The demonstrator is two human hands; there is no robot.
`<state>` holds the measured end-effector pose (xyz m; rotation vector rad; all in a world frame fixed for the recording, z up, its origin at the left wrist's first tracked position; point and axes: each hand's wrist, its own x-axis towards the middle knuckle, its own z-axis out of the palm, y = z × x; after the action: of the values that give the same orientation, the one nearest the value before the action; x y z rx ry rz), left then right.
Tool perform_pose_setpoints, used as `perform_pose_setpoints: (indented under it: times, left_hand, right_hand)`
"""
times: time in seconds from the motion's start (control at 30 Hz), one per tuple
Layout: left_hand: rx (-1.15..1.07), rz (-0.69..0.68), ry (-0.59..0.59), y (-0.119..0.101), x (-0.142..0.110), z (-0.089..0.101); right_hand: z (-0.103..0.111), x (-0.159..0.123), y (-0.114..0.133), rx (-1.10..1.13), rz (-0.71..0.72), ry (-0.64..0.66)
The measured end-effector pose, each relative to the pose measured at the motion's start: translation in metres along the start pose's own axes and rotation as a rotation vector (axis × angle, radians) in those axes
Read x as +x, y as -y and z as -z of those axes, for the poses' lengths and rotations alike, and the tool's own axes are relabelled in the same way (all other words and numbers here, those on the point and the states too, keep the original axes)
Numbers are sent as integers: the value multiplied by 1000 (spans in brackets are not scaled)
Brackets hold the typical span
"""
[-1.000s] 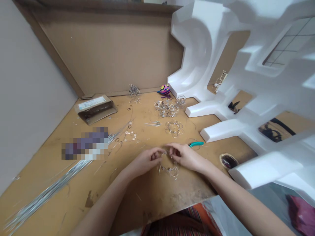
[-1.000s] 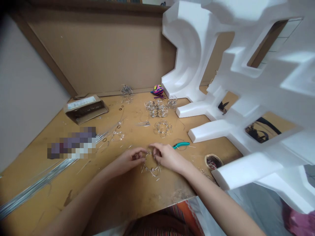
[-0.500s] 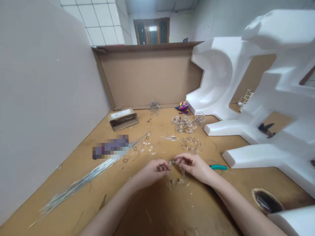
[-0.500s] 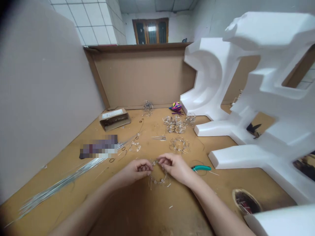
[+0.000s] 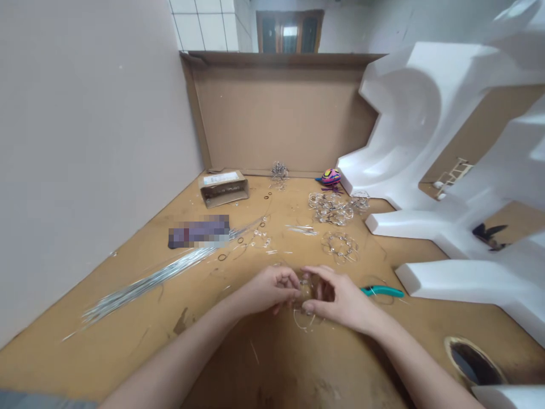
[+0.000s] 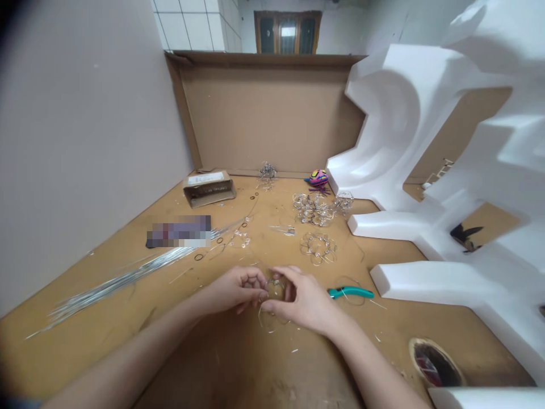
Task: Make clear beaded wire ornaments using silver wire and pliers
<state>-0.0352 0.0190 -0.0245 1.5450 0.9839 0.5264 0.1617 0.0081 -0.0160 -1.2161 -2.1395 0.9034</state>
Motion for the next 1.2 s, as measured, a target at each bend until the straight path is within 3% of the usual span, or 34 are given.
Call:
perform_pose_setpoints:
  times: [0.2, 0.3, 0.4, 0.57, 0.67, 0.9, 1.03, 1.2]
  left_hand:
    - [-76, -122, -42, 5, 3, -13]
    - [18, -199, -231, 4, 2, -10]
    - [259, -240, -430, -1, -4, -10]
    - [624, -348, -322, -5, -8, -26]
    - [726, -412, -308, -1, -4, -32]
    - [567, -458, -384, 12, -1, -34]
    - [516, -480, -440, 13, -4, -34]
    - [695, -564, -525, 10, -4, -28]
  right_hand:
    - [-5, -1, -2, -1, 14, -39]
    - [0, 1, -4, 54, 1, -108]
    - [2, 0, -2, 44, 39, -158]
    - [-1, -7, 9, -48, 220, -128]
    - [-3, -12, 15, -57, 317, -129]
    - [-5, -22, 23, -282, 561, -148]
    - [-7, -24, 23, -394, 595, -200]
    - [-8, -22, 21, -417, 585, -220]
